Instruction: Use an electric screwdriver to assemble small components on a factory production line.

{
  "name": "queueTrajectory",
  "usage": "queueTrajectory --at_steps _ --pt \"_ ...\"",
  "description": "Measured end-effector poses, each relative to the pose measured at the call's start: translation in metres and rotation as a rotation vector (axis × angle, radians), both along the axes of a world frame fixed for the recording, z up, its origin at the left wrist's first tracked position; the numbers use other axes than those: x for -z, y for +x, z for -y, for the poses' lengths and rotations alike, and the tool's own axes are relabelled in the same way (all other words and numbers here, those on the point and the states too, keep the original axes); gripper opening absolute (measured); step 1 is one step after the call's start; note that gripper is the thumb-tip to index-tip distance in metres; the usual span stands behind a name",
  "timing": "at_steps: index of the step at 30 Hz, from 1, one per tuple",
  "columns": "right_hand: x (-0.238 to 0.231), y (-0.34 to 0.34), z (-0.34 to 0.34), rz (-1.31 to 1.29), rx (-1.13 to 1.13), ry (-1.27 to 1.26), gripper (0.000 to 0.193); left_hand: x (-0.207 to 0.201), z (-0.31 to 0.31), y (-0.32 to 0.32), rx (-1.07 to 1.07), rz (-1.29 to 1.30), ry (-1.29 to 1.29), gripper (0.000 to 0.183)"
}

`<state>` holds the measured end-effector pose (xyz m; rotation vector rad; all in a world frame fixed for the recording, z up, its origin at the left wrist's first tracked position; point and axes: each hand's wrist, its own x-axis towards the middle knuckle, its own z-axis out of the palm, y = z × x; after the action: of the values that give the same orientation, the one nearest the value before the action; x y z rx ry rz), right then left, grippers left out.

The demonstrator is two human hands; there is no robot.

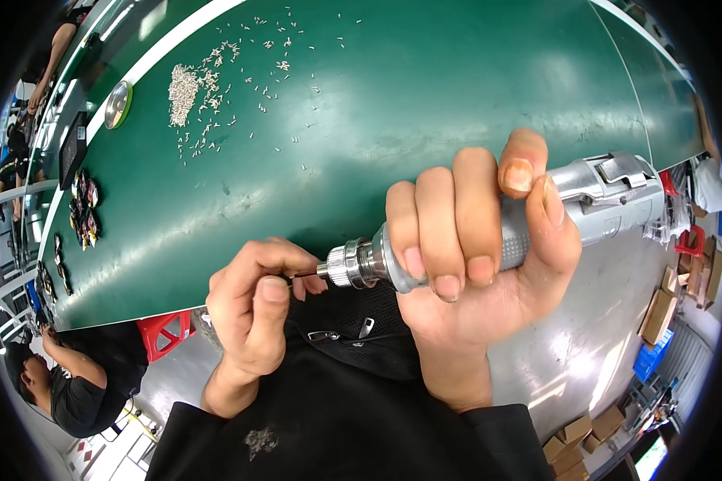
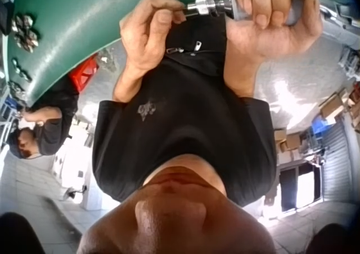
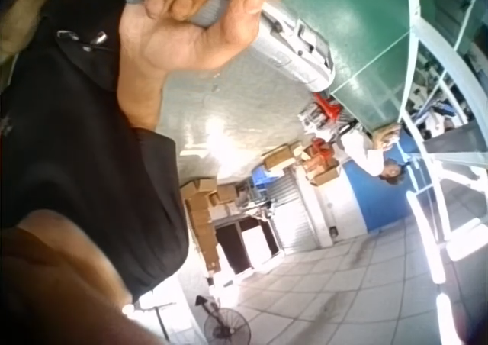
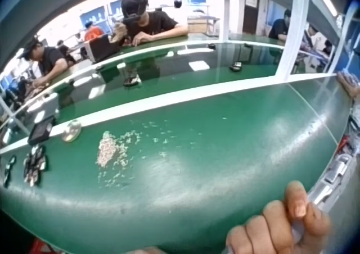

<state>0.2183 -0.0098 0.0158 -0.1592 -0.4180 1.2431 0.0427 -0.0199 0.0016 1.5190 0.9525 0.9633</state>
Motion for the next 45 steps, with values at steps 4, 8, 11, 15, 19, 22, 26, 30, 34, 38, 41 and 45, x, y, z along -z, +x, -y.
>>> queueTrajectory --at_steps 4,8,11,15,19,22,26,30,34,38,41,45 --pt "0.01 0.004 -0.009 -0.01 0.031 -0.057 0.013 -0.005 -0.022 -0.021 -0.124 -0.106 0.004 0.052" --pt "0.01 0.008 -0.009 -0.064 0.054 -0.13 0.012 -0.028 -0.052 -0.035 -0.296 -0.261 0.11 0.012" --pt "0.024 -0.004 -0.015 -0.081 0.068 -0.252 0.013 -0.039 -0.097 -0.048 -0.131 -0.486 0.454 0.016" --pt "0.031 -0.011 -0.013 -0.062 0.043 -0.25 0.01 -0.038 -0.19 -0.042 -0.117 -0.824 0.586 0.034" --pt "0.033 -0.006 -0.012 -0.053 -0.034 -0.221 0.009 -0.019 -0.296 -0.046 -0.391 -0.991 0.695 0.024" --pt "0.032 -0.002 -0.011 -0.053 -0.058 -0.222 0.01 -0.019 -0.339 -0.036 -0.435 -1.087 0.421 0.042" --pt "0.034 -0.001 -0.01 -0.06 -0.088 -0.23 0.009 -0.012 -0.361 -0.023 -0.421 -1.171 0.431 0.046" --pt "0.033 0.001 -0.007 -0.067 -0.125 -0.222 0.007 -0.006 -0.373 -0.041 -0.292 -1.178 0.607 0.045" --pt "0.034 0.001 -0.007 -0.065 -0.134 -0.21 0.007 -0.013 -0.359 -0.058 -0.242 -1.016 0.577 0.039" --pt "0.033 0.003 -0.005 -0.072 -0.133 -0.164 0.006 -0.032 -0.254 -0.037 -0.052 -0.782 0.599 0.04" --pt "0.035 0.006 -0.006 -0.065 -0.152 -0.13 0.008 -0.046 -0.163 -0.028 0.224 -0.755 0.759 0.051" --pt "0.033 0.009 0.004 -0.05 -0.178 -0.182 0.01 -0.039 -0.078 -0.032 0.425 -0.706 0.715 0.055"
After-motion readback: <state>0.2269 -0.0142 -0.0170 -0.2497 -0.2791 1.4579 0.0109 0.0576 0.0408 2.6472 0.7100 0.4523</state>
